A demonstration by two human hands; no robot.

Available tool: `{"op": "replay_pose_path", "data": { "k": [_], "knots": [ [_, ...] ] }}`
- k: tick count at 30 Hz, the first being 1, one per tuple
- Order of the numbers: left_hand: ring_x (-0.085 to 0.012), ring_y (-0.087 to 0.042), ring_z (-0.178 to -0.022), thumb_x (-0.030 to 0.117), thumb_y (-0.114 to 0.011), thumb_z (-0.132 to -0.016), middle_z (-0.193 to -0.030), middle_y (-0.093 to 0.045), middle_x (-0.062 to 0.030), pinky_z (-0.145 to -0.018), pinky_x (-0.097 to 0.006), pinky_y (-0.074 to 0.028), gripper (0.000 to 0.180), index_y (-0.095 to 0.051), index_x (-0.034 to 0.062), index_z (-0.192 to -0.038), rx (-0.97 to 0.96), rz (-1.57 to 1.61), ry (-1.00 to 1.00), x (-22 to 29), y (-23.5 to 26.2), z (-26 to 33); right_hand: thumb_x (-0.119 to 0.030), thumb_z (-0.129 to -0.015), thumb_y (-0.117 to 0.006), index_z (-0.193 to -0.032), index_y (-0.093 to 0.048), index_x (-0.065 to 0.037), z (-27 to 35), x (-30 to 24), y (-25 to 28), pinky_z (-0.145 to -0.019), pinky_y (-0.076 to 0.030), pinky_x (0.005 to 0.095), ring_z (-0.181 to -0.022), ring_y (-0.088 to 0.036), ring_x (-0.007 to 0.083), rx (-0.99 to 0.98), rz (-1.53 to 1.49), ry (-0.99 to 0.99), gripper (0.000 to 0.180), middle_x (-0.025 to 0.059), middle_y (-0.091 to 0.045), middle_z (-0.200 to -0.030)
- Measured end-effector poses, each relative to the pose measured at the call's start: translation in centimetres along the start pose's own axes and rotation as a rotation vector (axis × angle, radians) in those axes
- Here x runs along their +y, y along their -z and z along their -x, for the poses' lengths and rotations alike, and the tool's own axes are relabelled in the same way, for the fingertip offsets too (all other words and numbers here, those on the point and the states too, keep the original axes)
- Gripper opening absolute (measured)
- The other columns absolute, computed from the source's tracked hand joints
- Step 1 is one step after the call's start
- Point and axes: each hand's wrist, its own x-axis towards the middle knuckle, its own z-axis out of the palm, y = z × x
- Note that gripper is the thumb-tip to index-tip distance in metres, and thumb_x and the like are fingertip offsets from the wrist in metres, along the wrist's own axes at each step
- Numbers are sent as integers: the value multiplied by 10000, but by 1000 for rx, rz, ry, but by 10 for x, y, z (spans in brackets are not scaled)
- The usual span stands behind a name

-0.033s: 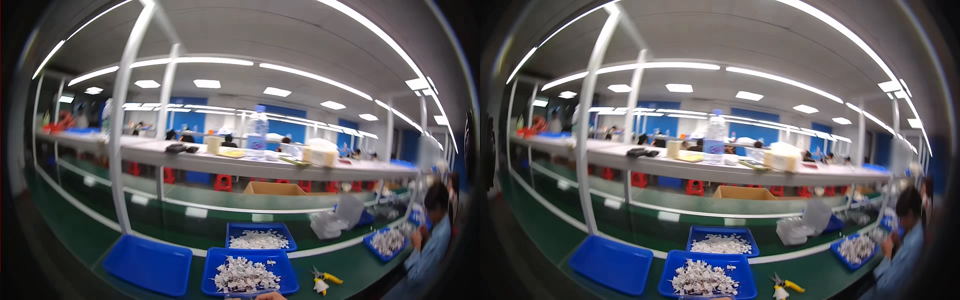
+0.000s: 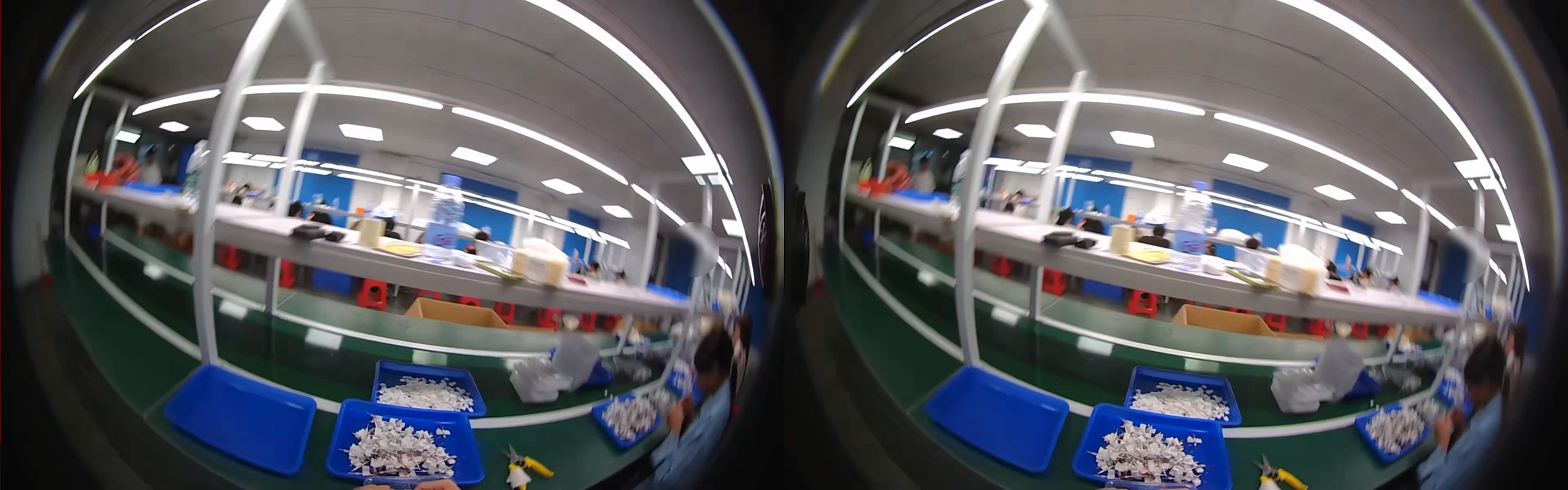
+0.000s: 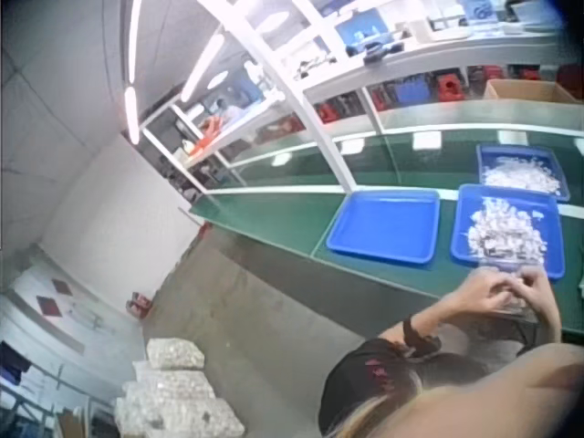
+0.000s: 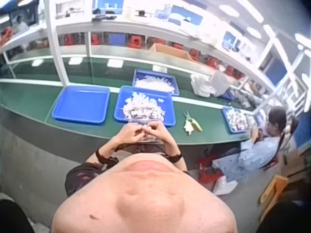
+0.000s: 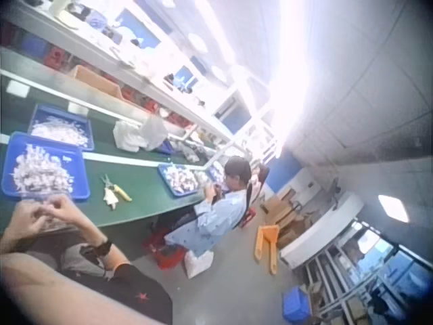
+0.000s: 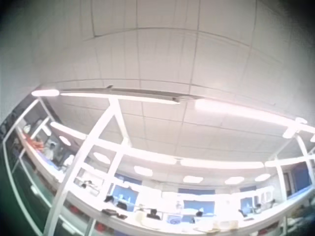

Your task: The person is manually assembling small white electronic or mechanical components onto wires.

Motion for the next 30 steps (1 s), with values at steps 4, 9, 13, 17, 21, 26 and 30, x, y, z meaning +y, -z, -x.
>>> {"op": "replay_pose_path", "data": {
  "k": [4, 9, 13, 17, 21, 26, 30],
  "knots": [
    [-343, -612, -593, 357, -758, -768, -641, -618, -155, -535, -422, -456, 324, -646, 60, -703, 36, 107, 42, -4, 8, 2, -204, -892, -711, -745, -685, -24, 0, 14, -4, -500, -373, 207, -560, -518, 41, -16, 11, -1, 234, -32, -598, -627],
    [-324, -624, -583, 314, -702, -835, -628, -634, -133, -530, -405, -455, 249, -705, 85, -738, 88, 167, 80, -5, 1, 12, -159, -919, -668, -783, -679, -13, 4, -8, -8, -566, -408, 217, -614, -549, 67, -13, -25, -82, 199, 3, -631, -677],
    [-260, -640, -566, 289, -631, -904, -645, -671, -84, -520, -383, -456, 250, -741, 113, -763, 108, 142, 63, -3, -10, 8, -153, -951, -631, -745, -641, -17, 6, -4, 2, -565, -420, 227, -610, -546, 81, -50, -37, -99, 247, 12, -618, -664],
    [-354, -598, -666, 260, -596, -903, -682, -613, -148, -594, -438, -441, 282, -604, 51, -715, -13, 193, 23, -16, -11, 3, -93, -934, -636, -761, -645, 2, 9, -17, 6, -564, -428, 219, -618, -560, 81, -43, -47, -161, 198, 17, -628, -671],
    [-314, -555, -678, 264, -615, -924, -676, -560, -109, -623, -438, -426, 285, -604, 49, -738, -11, 166, 79, -20, -9, 4, -56, -854, -695, -737, -636, 13, -6, 6, 28, -551, -436, 228, -581, -556, 91, 150, 339, 187, 148, 61, -612, -638],
    [-248, -566, -730, 276, -631, -919, -697, -587, -51, -669, -383, -432, 242, -642, 89, -766, -59, 109, 111, -18, -5, 0, -77, -823, -727, -863, -671, 37, -47, -12, 44, -536, -428, 320, -560, -554, 195, 422, 702, 260, 133, 104, -620, -696],
    [-231, -570, -733, 264, -651, -908, -713, -599, -35, -679, -367, -432, 218, -652, 90, -778, -96, 97, 158, -15, -1, 0, -72, -789, -739, -1070, -664, 22, -45, 7, 48, -558, -454, 319, -664, -612, 212, 436, 878, 255, 306, 107, -666, -834]
  ]
}}
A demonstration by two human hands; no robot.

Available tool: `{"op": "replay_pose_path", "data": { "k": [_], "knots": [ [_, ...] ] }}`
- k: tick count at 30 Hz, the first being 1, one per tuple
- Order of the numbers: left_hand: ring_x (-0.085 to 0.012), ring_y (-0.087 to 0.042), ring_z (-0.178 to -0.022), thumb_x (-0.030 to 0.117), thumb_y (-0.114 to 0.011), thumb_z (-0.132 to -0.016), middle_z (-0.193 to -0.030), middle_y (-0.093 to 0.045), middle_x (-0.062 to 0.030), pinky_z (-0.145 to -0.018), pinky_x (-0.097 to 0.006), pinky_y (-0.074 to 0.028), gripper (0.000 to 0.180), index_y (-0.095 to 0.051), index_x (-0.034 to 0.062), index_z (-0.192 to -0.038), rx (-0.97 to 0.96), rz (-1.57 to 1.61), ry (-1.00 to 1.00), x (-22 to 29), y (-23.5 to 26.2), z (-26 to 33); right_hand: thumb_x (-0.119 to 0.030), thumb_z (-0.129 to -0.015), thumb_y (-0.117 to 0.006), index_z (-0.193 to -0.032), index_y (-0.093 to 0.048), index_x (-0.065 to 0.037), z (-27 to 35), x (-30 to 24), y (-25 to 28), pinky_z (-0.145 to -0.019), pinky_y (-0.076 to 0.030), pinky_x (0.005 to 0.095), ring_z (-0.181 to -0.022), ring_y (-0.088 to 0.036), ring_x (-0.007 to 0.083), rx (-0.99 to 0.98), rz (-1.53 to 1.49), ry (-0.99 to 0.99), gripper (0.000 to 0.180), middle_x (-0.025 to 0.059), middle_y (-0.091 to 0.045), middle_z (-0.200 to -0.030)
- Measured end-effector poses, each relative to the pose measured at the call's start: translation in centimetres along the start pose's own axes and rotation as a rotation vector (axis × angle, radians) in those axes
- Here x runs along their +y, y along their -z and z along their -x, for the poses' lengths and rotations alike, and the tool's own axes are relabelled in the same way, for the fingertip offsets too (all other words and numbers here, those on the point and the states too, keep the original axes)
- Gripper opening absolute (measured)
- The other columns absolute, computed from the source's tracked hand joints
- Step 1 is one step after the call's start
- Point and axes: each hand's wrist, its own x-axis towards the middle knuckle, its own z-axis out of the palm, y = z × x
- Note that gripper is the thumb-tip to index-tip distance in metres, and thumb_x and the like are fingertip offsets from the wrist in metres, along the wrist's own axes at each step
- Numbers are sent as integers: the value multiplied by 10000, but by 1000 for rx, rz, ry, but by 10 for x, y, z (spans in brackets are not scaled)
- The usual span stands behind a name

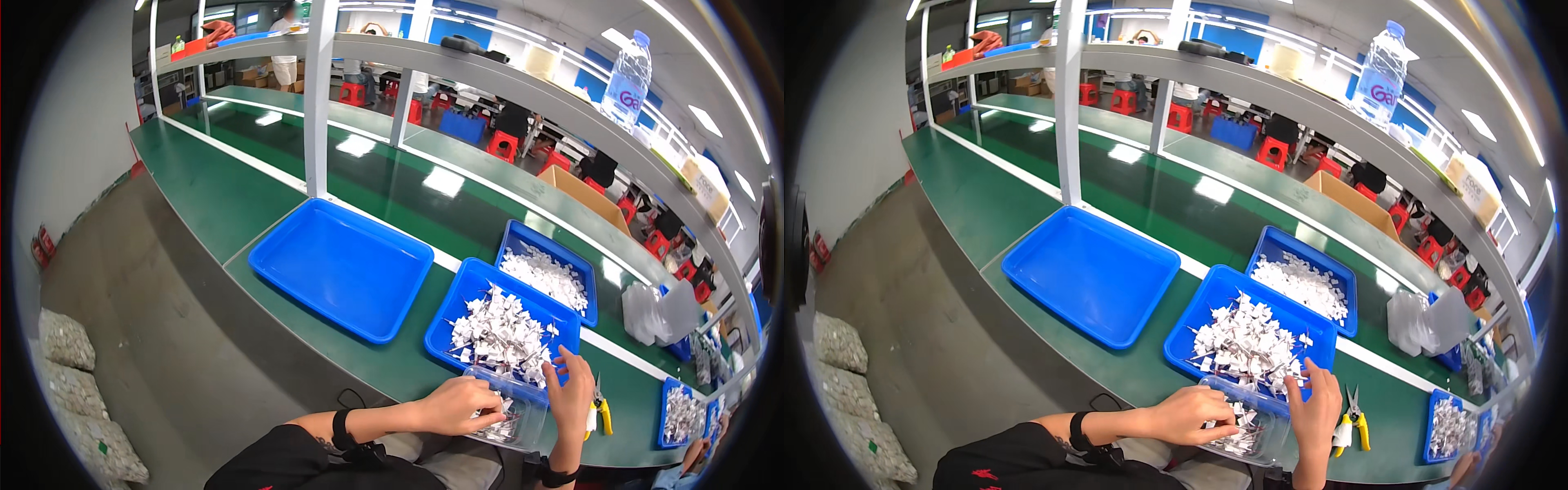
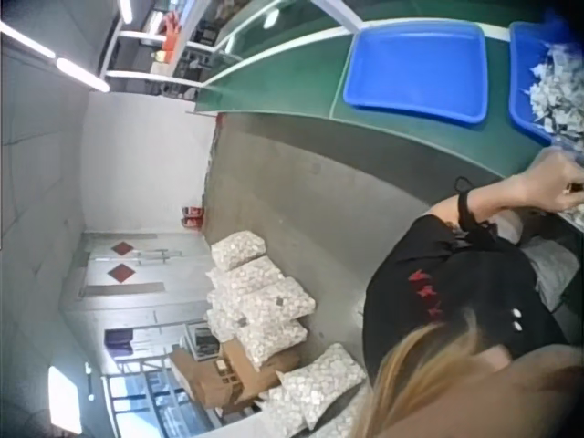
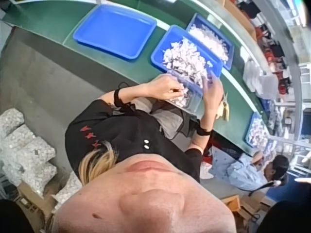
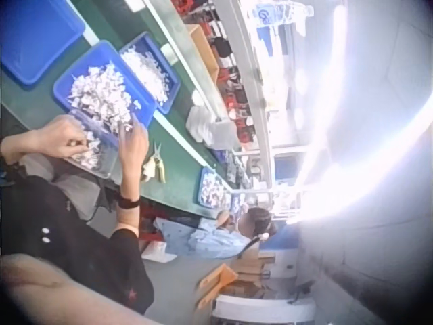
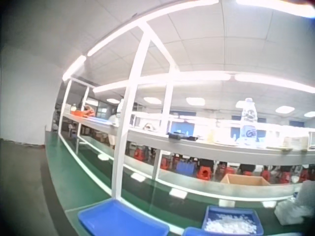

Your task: The person is manually assembling small white electronic or mechanical components onto wires.

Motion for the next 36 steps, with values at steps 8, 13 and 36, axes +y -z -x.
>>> {"op": "replay_pose_path", "data": {
  "k": [8, 13, 36],
  "knots": [
    [-230, -617, -849, 106, -714, -863, -884, -669, -71, -755, -338, -487, 102, -687, 28, -923, 18, 333, -37, 25, 30, -7, -91, -715, -801, -918, -722, -40, 43, -28, 19, -589, -497, 305, -650, -637, 189, -367, -328, 21, 223, 78, -669, -759],
    [-183, -625, -728, 151, -833, -754, -827, -682, -57, -611, -281, -476, 280, -706, 46, -981, 434, -21, -361, 75, 123, -12, -317, -691, -842, -945, -762, -121, 46, -37, 15, -633, -520, 349, -726, -661, 236, -586, -211, 151, 330, 54, -678, -807],
    [-122, -301, -566, 186, -727, -773, -708, -443, 0, -493, -266, -229, 238, -512, 81, -769, 1173, 365, -289, 163, 180, 133, -287, -749, -790, -888, -748, -117, 31, -33, -1, -620, -487, 357, -708, -632, 241, -670, -257, 157, 223, 37, -627, -782]
  ]
}}
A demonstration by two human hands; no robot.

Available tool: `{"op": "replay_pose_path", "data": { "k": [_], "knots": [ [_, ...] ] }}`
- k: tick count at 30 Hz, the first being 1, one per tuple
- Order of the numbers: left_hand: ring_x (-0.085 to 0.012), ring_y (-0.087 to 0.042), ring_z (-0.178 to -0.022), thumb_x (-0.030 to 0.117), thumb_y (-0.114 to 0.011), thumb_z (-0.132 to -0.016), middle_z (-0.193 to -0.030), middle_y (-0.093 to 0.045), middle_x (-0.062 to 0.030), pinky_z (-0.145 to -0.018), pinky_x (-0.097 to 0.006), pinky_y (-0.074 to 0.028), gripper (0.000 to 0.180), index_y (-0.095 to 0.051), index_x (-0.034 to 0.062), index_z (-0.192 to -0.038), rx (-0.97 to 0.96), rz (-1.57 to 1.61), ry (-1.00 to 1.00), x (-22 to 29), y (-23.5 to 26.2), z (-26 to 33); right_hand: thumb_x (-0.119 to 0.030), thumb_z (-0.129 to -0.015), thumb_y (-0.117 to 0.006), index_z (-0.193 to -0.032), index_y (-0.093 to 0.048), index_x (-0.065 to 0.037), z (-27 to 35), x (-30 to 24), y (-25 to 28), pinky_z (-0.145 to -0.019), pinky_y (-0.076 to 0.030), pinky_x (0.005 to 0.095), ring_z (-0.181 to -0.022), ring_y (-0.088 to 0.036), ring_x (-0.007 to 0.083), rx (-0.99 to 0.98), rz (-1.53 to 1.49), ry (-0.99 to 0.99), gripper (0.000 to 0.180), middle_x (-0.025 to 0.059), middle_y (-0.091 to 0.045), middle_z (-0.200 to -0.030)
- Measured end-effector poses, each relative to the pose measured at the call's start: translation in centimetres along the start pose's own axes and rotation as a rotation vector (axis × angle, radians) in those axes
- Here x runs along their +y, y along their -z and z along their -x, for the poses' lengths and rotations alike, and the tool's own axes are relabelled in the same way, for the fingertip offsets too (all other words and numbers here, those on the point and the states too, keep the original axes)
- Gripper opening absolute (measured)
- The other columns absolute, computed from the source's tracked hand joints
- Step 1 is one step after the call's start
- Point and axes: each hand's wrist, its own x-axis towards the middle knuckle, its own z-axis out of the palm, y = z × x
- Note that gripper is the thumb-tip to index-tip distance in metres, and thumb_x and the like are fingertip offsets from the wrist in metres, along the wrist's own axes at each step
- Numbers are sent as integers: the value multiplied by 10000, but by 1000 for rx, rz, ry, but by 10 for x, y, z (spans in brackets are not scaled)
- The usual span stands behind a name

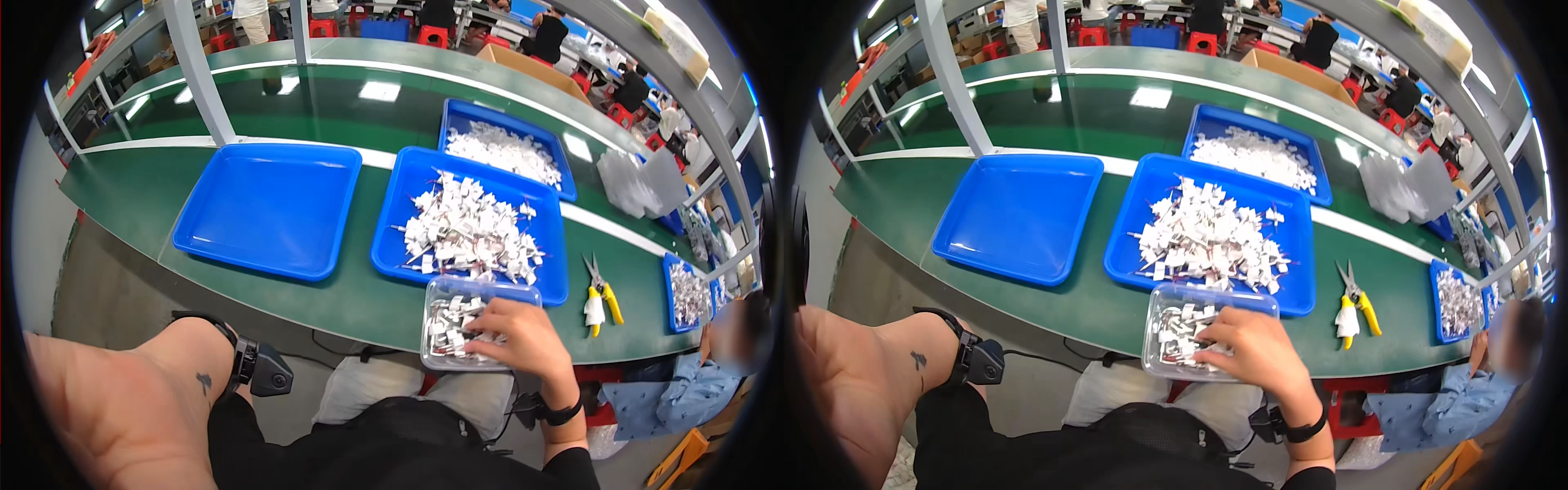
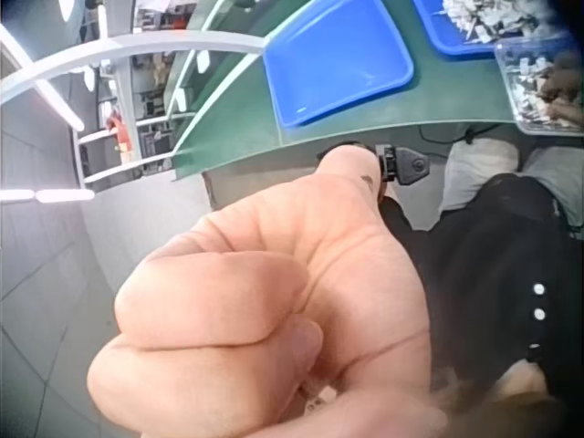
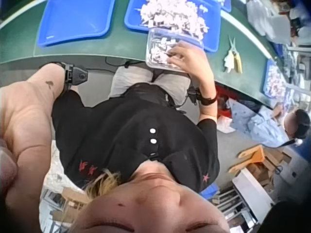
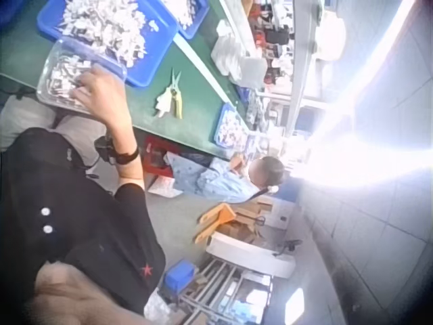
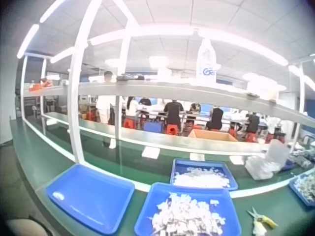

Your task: The person is manually assembling small white electronic or mechanical components onto wires.

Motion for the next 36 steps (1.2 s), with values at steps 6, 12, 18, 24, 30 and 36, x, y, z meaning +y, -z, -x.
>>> {"op": "replay_pose_path", "data": {
  "k": [6, 12, 18, 24, 30, 36],
  "knots": [
    [-111, -313, -612, 281, -737, -792, -743, -447, 11, -527, -261, -236, 280, -547, 77, -830, -174, 58, -138, 13, 96, -4, -262, -751, -800, -970, -729, -103, -4, -4, 0, -604, -489, 339, -687, -628, 241, 37, -62, 20, 280, 55, -628, -787],
    [-100, -325, -659, 375, -747, -811, -777, -451, 22, -562, -256, -242, 353, -582, 73, -891, -314, 87, -466, -55, -46, -17, -219, -779, -751, -928, -708, -110, -20, -2, -13, -584, -489, 383, -680, -635, 267, 133, 158, 66, 190, 56, -627, -778],
    [-92, -362, -672, 271, -686, -889, -780, -474, 14, -576, -247, -241, 239, -640, 77, -1019, -263, 114, -477, -91, -132, -14, -189, -749, -757, -740, -699, -109, -10, -1, -14, -546, -480, 366, -618, -622, 245, 199, 277, 18, 99, 31, -615, -686],
    [-71, -523, -638, -28, -741, -762, -997, -649, -99, -550, -214, -441, 303, -678, 35, -1052, -872, -273, 239, -179, -130, 63, -91, -735, -805, -790, -729, -93, 1, -11, -4, -526, -471, 281, -614, -603, 153, 492, -156, -46, 93, 29, -632, -732],
    [-70, -521, -599, 141, -771, -819, -861, -672, -66, -522, -237, -433, 303, -646, -14, -1047, -939, -281, 766, -213, -139, 99, 10, -807, -751, -859, -705, 33, 9, -9, -10, -622, -480, 217, -693, -620, 93, 713, -796, -191, 73, 63, -687, -800],
    [-48, -539, -678, 3, -719, -847, -848, -664, -49, -586, -202, -426, 129, -692, -32, -967, -904, -213, 685, -228, -134, 111, -29, -864, -716, -938, -696, 26, 9, -4, -8, -663, -485, 214, -740, -627, 82, 661, -941, -185, 94, 52, -688, -859]
  ]
}}
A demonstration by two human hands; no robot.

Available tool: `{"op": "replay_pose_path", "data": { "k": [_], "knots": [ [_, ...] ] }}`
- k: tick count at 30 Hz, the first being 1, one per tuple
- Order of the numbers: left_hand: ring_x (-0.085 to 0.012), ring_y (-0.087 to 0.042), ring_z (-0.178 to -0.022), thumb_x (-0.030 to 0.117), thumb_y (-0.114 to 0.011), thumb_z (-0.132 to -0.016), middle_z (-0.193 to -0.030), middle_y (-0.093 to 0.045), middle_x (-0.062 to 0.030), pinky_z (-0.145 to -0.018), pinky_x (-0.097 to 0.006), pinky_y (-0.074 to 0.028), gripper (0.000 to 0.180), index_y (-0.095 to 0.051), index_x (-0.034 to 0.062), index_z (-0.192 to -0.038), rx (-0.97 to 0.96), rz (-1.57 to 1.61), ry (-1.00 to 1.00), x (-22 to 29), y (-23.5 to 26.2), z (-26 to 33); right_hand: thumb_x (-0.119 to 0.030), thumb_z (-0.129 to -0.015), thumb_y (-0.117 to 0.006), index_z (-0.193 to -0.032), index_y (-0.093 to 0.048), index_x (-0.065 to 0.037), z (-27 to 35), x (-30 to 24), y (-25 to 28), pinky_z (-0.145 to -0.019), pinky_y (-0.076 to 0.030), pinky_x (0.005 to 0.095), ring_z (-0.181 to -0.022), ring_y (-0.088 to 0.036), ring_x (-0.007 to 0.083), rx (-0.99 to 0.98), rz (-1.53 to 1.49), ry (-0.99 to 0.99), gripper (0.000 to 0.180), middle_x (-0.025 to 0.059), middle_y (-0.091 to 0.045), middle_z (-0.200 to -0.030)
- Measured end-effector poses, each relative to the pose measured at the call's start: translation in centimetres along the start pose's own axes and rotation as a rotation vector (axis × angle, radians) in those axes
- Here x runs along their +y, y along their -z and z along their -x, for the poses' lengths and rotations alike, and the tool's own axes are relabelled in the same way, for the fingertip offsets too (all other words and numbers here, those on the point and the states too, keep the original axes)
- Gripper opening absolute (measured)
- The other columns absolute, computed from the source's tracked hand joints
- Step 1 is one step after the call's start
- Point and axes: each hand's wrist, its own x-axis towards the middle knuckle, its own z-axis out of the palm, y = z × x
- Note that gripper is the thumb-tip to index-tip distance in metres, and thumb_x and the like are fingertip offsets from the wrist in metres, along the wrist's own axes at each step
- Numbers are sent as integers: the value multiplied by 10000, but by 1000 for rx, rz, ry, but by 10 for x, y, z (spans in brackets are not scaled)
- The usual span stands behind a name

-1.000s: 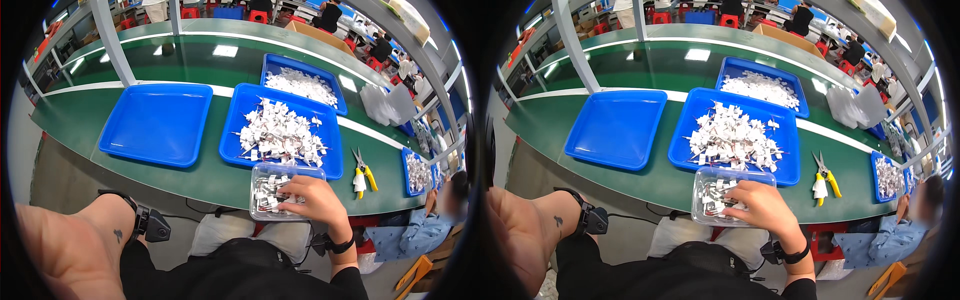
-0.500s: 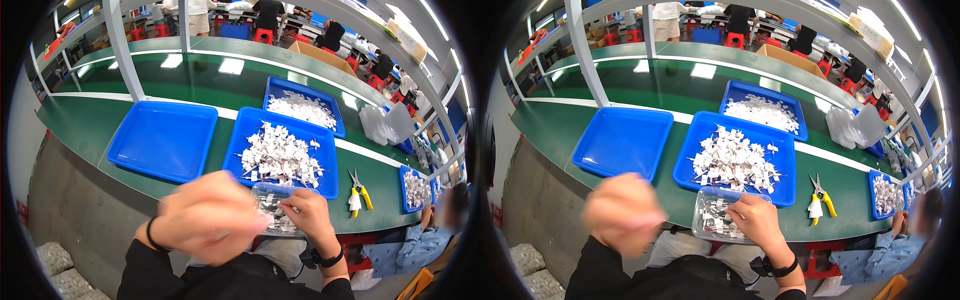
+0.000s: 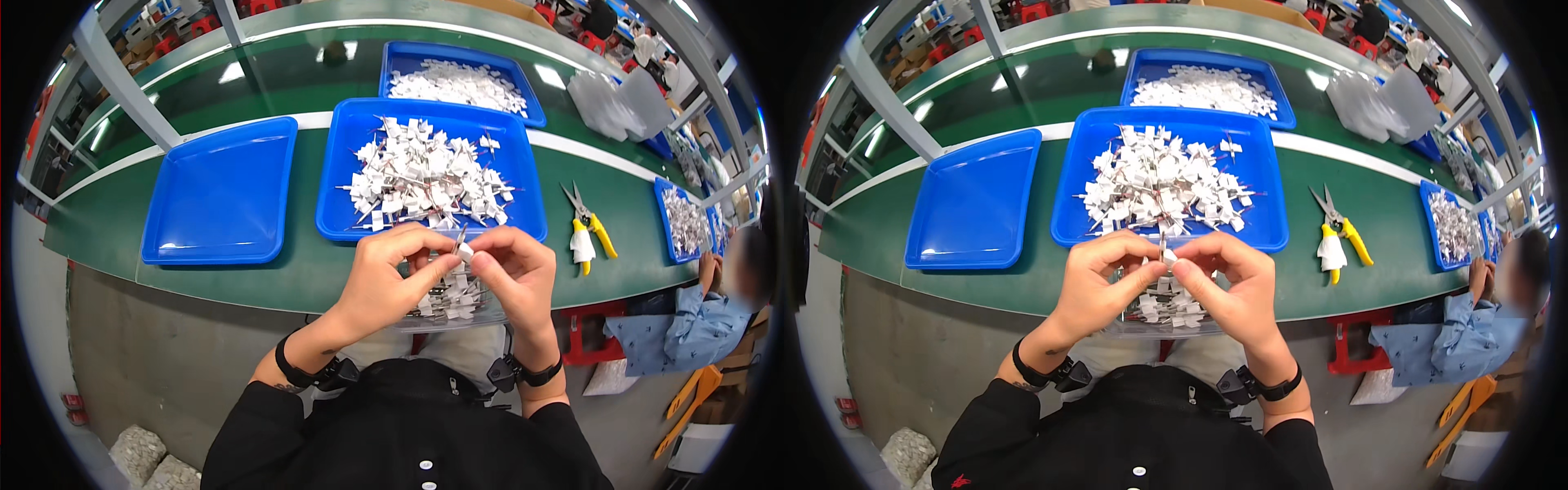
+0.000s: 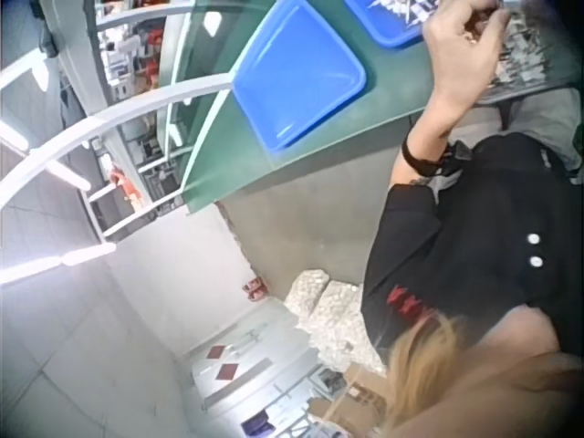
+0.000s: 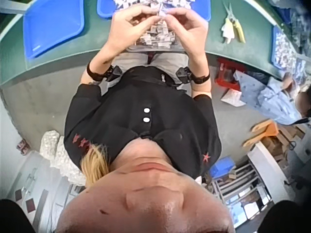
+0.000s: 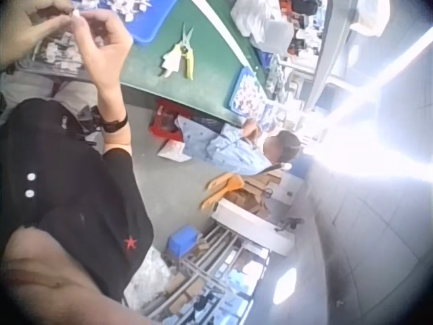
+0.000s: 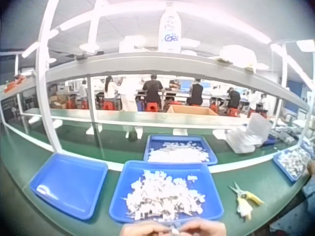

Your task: The person is manually assembling small white electronic or mechanical components onto wires.

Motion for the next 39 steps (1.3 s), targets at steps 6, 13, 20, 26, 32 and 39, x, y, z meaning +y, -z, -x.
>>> {"op": "replay_pose_path", "data": {
  "k": [6, 13, 20, 26, 32, 39],
  "knots": [
    [-64, -512, -640, 28, -713, -844, -891, -666, -57, -570, -210, -418, 104, -707, -6, -942, 54, 31, -20, -7, -3, 2, -44, -863, -705, -934, -715, 30, -2, 0, 2, -667, -484, 212, -747, -616, 82, -48, -65, -53, 103, 75, -676, -866],
    [-79, -549, -685, -18, -714, -814, -887, -671, -52, -564, -213, -417, 172, -743, 35, -975, 62, -6, -127, -11, -2, 1, -46, -853, -712, -876, -720, 34, 0, 5, 7, -613, -448, 202, -714, -587, 60, -85, -81, -101, 83, 63, -675, -834],
    [-78, -563, -719, -38, -714, -801, -877, -653, -35, -551, -219, -413, 224, -757, 67, -995, 51, 3, -129, -13, -1, 0, -44, -833, -736, -890, -708, 33, -2, 4, 3, -613, -446, 190, -717, -588, 53, -50, -130, -140, 100, 49, -673, -853],
    [-80, -561, -726, -45, -713, -795, -879, -657, -35, -560, -216, -407, 227, -762, 67, -986, 59, -5, -124, -13, -2, 1, -23, -815, -734, -867, -709, 34, -2, 6, 5, -610, -457, 187, -714, -598, 56, -88, -121, -136, 81, 50, -674, -834],
    [-81, -561, -732, -40, -717, -793, -880, -658, -35, -563, -221, -402, 220, -762, 63, -983, 56, -4, -121, -14, -3, 2, -17, -811, -734, -847, -705, 38, -1, 5, 6, -607, -466, 187, -706, -601, 55, -86, -124, -141, 72, 49, -675, -821],
    [-87, -562, -733, -43, -720, -791, -877, -658, -35, -583, -222, -407, 206, -762, 56, -967, 61, -33, -128, -13, -2, 2, -29, -819, -733, -836, -702, 36, -1, 6, 4, -605, -464, 184, -698, -596, 49, -71, -109, -159, 74, 40, -675, -815]
  ]
}}
